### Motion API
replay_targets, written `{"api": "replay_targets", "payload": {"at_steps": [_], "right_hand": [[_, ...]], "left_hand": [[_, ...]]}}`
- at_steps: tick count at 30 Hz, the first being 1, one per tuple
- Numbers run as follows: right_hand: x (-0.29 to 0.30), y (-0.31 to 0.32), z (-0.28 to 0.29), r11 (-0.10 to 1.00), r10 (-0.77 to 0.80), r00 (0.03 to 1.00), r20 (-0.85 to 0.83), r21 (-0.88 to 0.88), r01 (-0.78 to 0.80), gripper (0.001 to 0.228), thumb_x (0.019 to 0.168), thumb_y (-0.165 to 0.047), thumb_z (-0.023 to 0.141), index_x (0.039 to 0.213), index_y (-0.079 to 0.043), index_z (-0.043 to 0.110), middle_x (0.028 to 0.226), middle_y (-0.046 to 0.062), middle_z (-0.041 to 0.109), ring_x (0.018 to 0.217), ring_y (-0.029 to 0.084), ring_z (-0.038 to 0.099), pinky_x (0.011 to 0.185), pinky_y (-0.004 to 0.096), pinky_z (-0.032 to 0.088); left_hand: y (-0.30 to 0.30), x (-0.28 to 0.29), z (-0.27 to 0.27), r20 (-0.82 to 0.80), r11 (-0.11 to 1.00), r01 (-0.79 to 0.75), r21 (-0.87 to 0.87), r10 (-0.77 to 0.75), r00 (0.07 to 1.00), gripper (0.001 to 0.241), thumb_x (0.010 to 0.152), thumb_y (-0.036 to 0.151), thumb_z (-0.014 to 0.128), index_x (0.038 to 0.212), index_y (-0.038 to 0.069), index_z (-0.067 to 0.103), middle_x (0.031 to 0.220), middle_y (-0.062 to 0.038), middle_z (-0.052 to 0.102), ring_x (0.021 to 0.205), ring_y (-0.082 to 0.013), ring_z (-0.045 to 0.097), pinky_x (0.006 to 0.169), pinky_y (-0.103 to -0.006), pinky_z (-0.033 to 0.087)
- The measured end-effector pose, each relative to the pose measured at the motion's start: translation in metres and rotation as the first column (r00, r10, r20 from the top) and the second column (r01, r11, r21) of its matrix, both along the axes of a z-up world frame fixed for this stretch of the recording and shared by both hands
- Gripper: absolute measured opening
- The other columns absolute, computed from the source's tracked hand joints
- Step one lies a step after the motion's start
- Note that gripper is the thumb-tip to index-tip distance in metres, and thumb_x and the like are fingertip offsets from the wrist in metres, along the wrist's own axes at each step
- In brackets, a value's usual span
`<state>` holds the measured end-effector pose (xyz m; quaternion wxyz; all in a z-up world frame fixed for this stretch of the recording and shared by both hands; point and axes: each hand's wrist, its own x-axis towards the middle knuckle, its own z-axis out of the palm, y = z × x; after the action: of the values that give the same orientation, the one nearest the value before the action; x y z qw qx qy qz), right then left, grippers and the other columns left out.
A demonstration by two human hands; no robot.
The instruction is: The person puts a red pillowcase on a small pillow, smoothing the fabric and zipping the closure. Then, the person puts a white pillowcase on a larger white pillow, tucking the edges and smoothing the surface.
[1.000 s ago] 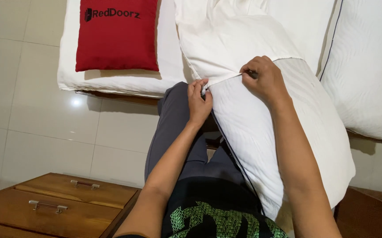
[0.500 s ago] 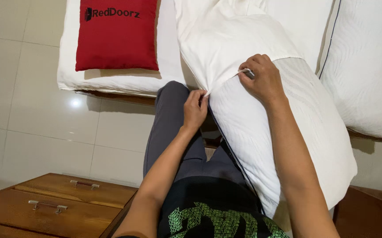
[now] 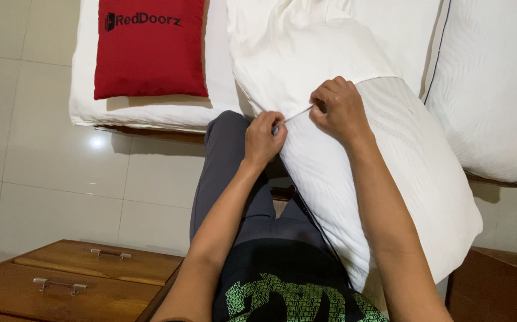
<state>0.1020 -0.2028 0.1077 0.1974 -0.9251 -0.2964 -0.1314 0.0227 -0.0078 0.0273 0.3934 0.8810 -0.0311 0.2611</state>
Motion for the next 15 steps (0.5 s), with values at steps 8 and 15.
{"api": "replay_targets", "payload": {"at_steps": [8, 15], "right_hand": [[0.0, -0.014, 0.012, 0.993, -0.097, 0.995, -0.006, -0.068, 0.096, 0.011, 0.085, -0.007, 0.077, 0.094, -0.014, 0.076, 0.089, 0.002, 0.069, 0.094, 0.021, 0.06, 0.085, 0.034, 0.045], [0.011, -0.033, 0.006, 0.967, -0.246, 0.969, -0.03, -0.081, 0.242, 0.016, 0.087, -0.004, 0.071, 0.098, -0.014, 0.077, 0.093, 0.003, 0.067, 0.097, 0.021, 0.058, 0.088, 0.035, 0.042]], "left_hand": [[-0.008, -0.014, 0.012, -0.01, 0.991, 0.098, -0.092, -0.1, 0.995, 0.018, 0.081, 0.006, 0.071, 0.096, 0.016, 0.069, 0.082, -0.003, 0.063, 0.079, -0.027, 0.069, 0.071, -0.0364, 0.057], [-0.008, -0.014, 0.023, -0.02, 0.993, 0.113, -0.022, -0.113, 0.993, 0.023, 0.082, 0.002, 0.07, 0.101, 0.013, 0.065, 0.089, -0.003, 0.059, 0.089, -0.0275, 0.067, 0.081, -0.0387, 0.056]]}}
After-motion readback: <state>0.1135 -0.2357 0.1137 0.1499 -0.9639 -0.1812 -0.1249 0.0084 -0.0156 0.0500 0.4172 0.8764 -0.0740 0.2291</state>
